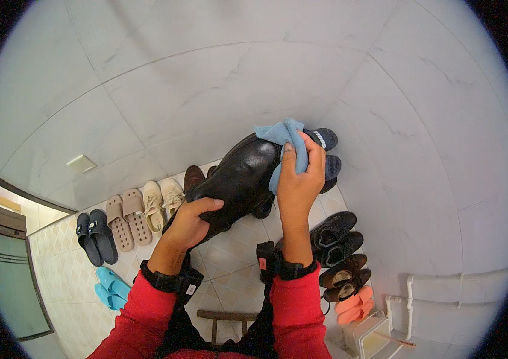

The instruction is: The person wipes a black shoe with a blue cloth, rotating it to clean multiple surfaces. They place the shoe down, then pick up another black shoe and continue wiping it with the same cloth.

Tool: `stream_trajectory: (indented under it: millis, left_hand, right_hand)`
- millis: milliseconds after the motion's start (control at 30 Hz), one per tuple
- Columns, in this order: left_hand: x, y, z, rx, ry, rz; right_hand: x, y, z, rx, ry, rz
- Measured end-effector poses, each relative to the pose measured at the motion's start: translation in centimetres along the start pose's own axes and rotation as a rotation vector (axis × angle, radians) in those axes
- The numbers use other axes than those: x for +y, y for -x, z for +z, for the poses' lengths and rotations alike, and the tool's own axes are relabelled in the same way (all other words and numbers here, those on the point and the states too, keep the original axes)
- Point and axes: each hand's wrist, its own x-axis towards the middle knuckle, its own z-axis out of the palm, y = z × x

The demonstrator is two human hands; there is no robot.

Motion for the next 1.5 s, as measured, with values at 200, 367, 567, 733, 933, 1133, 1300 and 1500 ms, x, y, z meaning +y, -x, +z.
stream_trajectory:
  millis: [200, 367, 567, 733, 933, 1133, 1300, 1500]
  left_hand:
    - [-0.7, 0.0, -1.3, 0.067, -0.303, 0.001]
    - [-1.3, -1.0, -1.6, 0.130, -0.247, 0.047]
    - [-0.5, -1.2, -0.7, 0.020, 0.222, 0.182]
    - [0.5, -1.4, -1.3, -0.005, 0.532, 0.253]
    - [1.7, -1.2, -3.2, -0.064, 0.640, 0.320]
    - [2.5, -0.7, -3.4, 0.081, 0.688, 0.323]
    - [2.1, -1.1, -2.4, 0.097, 0.640, 0.284]
    - [1.6, -0.7, -1.4, 0.071, 0.459, 0.214]
  right_hand:
    - [-0.9, -0.4, -1.2, -0.124, 0.043, -0.149]
    - [-1.9, 0.3, -0.2, -0.265, 0.139, -0.438]
    - [-2.0, 1.6, 1.4, -0.228, 0.103, -0.475]
    - [-2.7, 3.9, 2.5, -0.413, -0.018, -0.439]
    - [-3.8, 5.7, 2.9, -0.637, -0.134, -0.482]
    - [-3.9, 6.1, 3.1, -0.598, -0.103, -0.564]
    - [-3.2, 5.2, 3.1, -0.370, -0.028, -0.496]
    - [-2.1, 3.5, 2.5, -0.201, -0.063, -0.418]
